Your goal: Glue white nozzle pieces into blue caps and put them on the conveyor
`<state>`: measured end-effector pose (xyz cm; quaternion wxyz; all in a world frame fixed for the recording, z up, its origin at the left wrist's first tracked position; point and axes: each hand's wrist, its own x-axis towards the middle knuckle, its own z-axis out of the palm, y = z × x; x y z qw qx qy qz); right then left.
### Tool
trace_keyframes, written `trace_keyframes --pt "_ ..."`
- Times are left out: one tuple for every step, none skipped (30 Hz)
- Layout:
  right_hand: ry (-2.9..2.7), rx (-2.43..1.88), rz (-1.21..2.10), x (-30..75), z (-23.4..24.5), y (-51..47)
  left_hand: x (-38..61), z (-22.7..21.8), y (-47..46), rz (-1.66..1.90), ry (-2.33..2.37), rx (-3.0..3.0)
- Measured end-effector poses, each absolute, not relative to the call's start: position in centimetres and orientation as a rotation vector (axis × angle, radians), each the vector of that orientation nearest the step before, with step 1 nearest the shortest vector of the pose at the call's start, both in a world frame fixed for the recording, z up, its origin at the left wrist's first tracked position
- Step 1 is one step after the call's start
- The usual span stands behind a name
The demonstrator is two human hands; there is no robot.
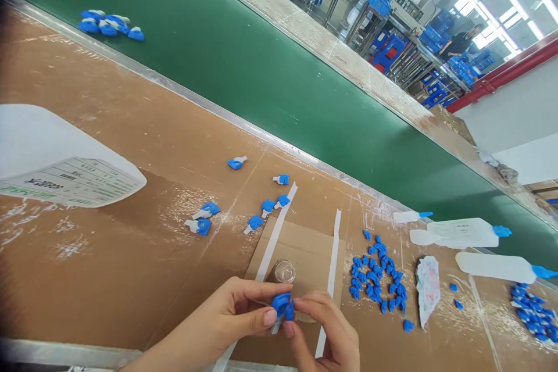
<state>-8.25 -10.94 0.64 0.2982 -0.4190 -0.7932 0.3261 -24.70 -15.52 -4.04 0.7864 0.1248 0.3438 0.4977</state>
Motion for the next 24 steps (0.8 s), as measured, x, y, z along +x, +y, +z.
trace_keyframes --pt "-2.097 -1.143 0.835 -8.3 0.7 -11.2 -24.6 -4.0 -15.5 1.066 0.730 0.259" --pt "-2.102 -1.162 0.808 -8.3 0.7 -11.4 -24.5 -3.9 -15.6 1.061 0.719 0.255" --pt "-2.115 -1.168 0.784 -8.3 0.8 -11.4 -24.5 -3.8 -15.6 1.062 0.709 0.255" --pt "-2.135 -1.159 0.765 -8.1 0.8 -11.3 -24.5 -3.8 -15.6 1.068 0.705 0.263" --pt "-2.168 -1.130 0.755 -7.9 0.9 -11.1 -24.5 -3.8 -15.5 1.077 0.708 0.277" --pt "-2.208 -1.086 0.752 -7.7 0.9 -10.8 -24.5 -3.8 -15.5 1.086 0.716 0.300" --pt "-2.252 -1.040 0.752 -7.4 1.0 -10.4 -24.5 -3.8 -15.4 1.093 0.726 0.328" --pt "-2.298 -0.997 0.751 -7.2 1.1 -10.1 -24.4 -3.8 -15.4 1.095 0.733 0.357" --pt "-2.342 -0.966 0.749 -7.1 1.1 -9.9 -24.4 -3.8 -15.4 1.091 0.736 0.385" --pt "-2.386 -0.948 0.746 -7.0 1.1 -9.8 -24.3 -3.8 -15.4 1.079 0.739 0.417" --pt "-2.423 -0.946 0.740 -7.0 1.1 -9.8 -24.2 -3.8 -15.4 1.066 0.748 0.448" --pt "-2.455 -0.949 0.728 -7.0 1.0 -10.1 -24.1 -3.8 -15.5 1.050 0.765 0.479" --pt "-2.488 -0.946 0.716 -7.1 0.8 -10.4 -24.0 -3.8 -15.6 1.035 0.793 0.507" --pt "-2.510 -0.941 0.707 -7.1 0.6 -10.8 -23.9 -3.9 -15.8 1.027 0.830 0.531" --pt "-2.512 -0.939 0.707 -7.0 0.3 -11.1 -23.9 -3.9 -15.9 1.024 0.867 0.546" --pt "-2.494 -0.955 0.710 -6.6 0.0 -11.3 -24.0 -4.0 -16.1 1.029 0.903 0.553" --pt "-2.456 -1.002 0.713 -6.0 -0.4 -11.4 -24.3 -4.1 -16.3 1.038 0.939 0.562" --pt "-2.400 -1.086 0.701 -5.0 -0.8 -11.3 -24.8 -4.2 -16.4 1.045 0.985 0.589" --pt "-2.328 -1.202 0.657 -3.7 -1.2 -10.9 -25.4 -4.4 -16.5 1.050 1.053 0.634" --pt "-2.252 -1.329 0.589 -2.2 -1.7 -10.3 -26.2 -4.6 -16.6 1.047 1.144 0.698" --pt "-2.185 -1.445 0.488 -0.7 -2.2 -9.6 -27.0 -4.8 -16.6 1.039 1.262 0.781" --pt "-2.134 -1.514 0.389 0.9 -2.8 -8.9 -27.9 -5.1 -16.5 1.030 1.396 0.881" --pt "-2.109 -1.553 0.346 2.2 -3.3 -8.1 -28.7 -5.4 -16.4 1.024 1.532 0.989" --pt "-2.095 -1.573 0.337 3.4 -3.8 -7.4 -29.4 -5.7 -16.1 1.025 1.662 1.090"
